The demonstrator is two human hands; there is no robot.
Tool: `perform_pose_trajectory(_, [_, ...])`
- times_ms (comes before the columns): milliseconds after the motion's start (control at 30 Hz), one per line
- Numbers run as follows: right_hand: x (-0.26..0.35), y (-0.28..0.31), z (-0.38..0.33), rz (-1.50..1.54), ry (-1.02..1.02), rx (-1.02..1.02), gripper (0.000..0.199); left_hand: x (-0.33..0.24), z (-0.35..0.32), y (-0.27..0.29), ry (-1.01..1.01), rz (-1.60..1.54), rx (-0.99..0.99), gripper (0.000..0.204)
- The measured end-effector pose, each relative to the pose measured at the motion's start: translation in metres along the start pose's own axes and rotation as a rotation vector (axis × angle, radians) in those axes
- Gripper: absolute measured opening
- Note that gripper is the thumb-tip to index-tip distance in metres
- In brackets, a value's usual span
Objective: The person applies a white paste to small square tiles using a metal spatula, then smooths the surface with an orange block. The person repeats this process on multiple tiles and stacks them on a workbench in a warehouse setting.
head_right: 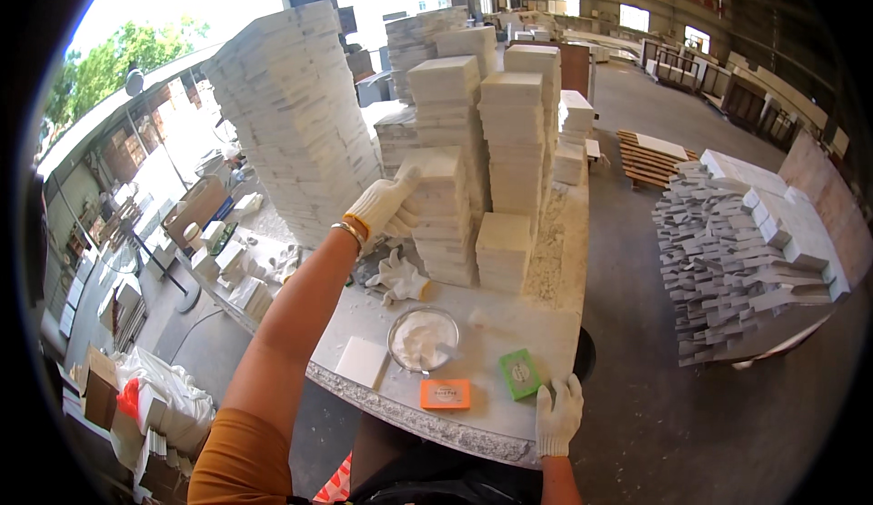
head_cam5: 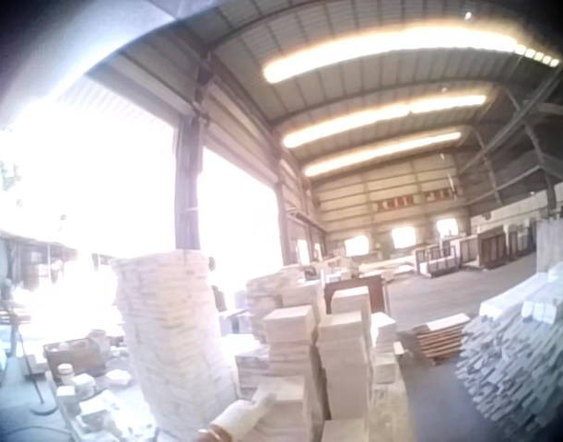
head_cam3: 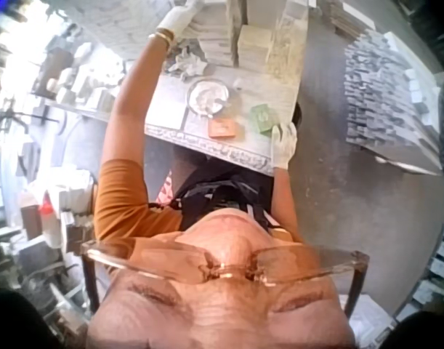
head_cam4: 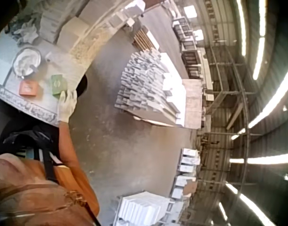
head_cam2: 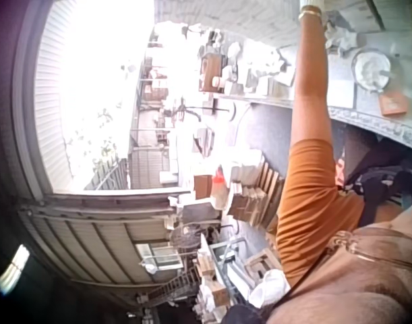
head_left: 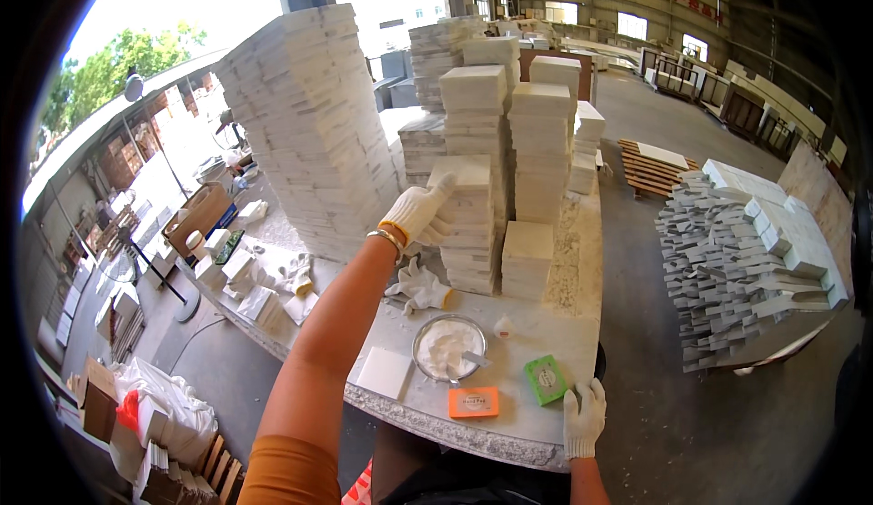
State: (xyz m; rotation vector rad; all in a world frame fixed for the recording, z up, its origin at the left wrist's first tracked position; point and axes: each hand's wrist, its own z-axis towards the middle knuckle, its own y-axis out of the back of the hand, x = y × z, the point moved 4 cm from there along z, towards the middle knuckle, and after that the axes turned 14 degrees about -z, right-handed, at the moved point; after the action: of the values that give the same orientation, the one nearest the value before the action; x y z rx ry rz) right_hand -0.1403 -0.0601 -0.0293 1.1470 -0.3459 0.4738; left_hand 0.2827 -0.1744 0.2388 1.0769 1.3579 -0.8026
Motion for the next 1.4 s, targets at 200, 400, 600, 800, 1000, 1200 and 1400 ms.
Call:
perform_pose_trajectory(200, [0.0,-0.001,0.0,-0.006,-0.001,0.004,0.037,-0.001,0.008,0.006,0.054,-0.004,0.051,0.078])
perform_pose_trajectory(400, [-0.001,0.0,0.0,-0.001,0.008,0.004,0.037,0.001,0.007,0.0,0.098,-0.067,0.088,0.073])
perform_pose_trajectory(600, [0.004,0.003,0.002,-0.007,-0.033,0.049,0.038,0.025,-0.005,0.008,0.129,-0.045,0.251,0.059])
perform_pose_trajectory(800, [0.006,0.002,0.002,-0.007,-0.012,0.067,0.037,0.091,-0.099,0.057,0.052,0.174,0.075,0.043])
perform_pose_trajectory(1000, [-0.014,-0.009,0.002,-0.022,0.044,0.076,0.041,0.201,-0.203,0.095,-0.035,0.564,-0.2,0.073])
perform_pose_trajectory(1200, [-0.01,-0.007,0.006,-0.035,0.062,0.102,0.044,0.256,-0.236,0.046,-0.142,0.872,-0.296,0.098])
perform_pose_trajectory(1400, [-0.011,-0.008,0.008,0.065,-0.007,0.136,0.046,0.263,-0.218,0.05,0.011,0.857,-0.394,0.105])
